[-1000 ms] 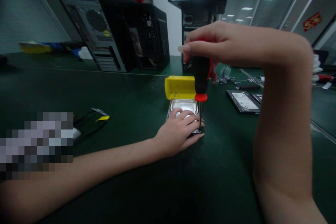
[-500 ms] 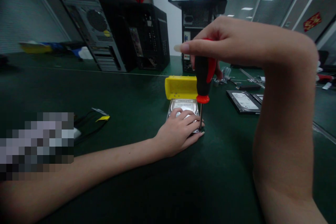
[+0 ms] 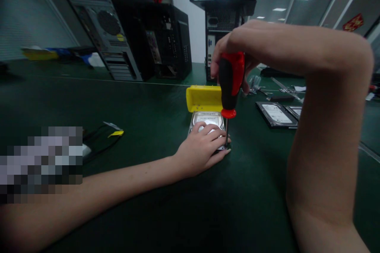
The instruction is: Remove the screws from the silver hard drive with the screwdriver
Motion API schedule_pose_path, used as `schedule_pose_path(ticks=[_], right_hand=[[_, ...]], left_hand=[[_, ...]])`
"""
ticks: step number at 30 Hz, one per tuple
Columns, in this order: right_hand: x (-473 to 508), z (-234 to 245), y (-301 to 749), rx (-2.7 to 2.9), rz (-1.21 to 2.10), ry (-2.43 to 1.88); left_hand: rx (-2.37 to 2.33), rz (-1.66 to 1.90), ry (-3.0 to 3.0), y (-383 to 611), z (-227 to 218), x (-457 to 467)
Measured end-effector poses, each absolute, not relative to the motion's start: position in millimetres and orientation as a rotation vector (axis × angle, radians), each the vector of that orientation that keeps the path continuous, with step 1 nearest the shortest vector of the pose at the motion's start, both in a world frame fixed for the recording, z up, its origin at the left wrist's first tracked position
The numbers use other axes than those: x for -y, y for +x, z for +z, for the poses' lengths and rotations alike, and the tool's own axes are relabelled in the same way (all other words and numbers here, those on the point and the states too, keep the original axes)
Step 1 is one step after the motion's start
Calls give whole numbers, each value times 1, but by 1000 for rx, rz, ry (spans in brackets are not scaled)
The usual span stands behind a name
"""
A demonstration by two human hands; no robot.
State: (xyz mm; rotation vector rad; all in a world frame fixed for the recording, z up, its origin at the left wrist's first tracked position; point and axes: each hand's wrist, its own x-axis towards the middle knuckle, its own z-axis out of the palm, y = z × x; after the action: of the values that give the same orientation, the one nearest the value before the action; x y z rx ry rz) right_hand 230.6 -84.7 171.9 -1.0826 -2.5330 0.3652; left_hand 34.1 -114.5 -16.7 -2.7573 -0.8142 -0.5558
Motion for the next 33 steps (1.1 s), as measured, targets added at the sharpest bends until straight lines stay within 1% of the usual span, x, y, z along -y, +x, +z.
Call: schedule_pose_path(ticks=[2, 4, 10, 17, 33], right_hand=[[92, 173, 225, 2685, 231, -993], [100, 173, 220, 2689, 129, -947], [109, 170, 213, 2649, 61, -972], [95, 174, 217, 2673, 82, -1017], [95, 173, 214, 2699, 140, -1012]], left_hand=[[810, -554, -2750, 34, -17, 115], [808, -552, -2746, 34, -17, 115], [800, -543, -2727, 34, -17, 115], [809, -551, -2735, 33, -17, 115], [818, -554, -2753, 34, -16, 115]])
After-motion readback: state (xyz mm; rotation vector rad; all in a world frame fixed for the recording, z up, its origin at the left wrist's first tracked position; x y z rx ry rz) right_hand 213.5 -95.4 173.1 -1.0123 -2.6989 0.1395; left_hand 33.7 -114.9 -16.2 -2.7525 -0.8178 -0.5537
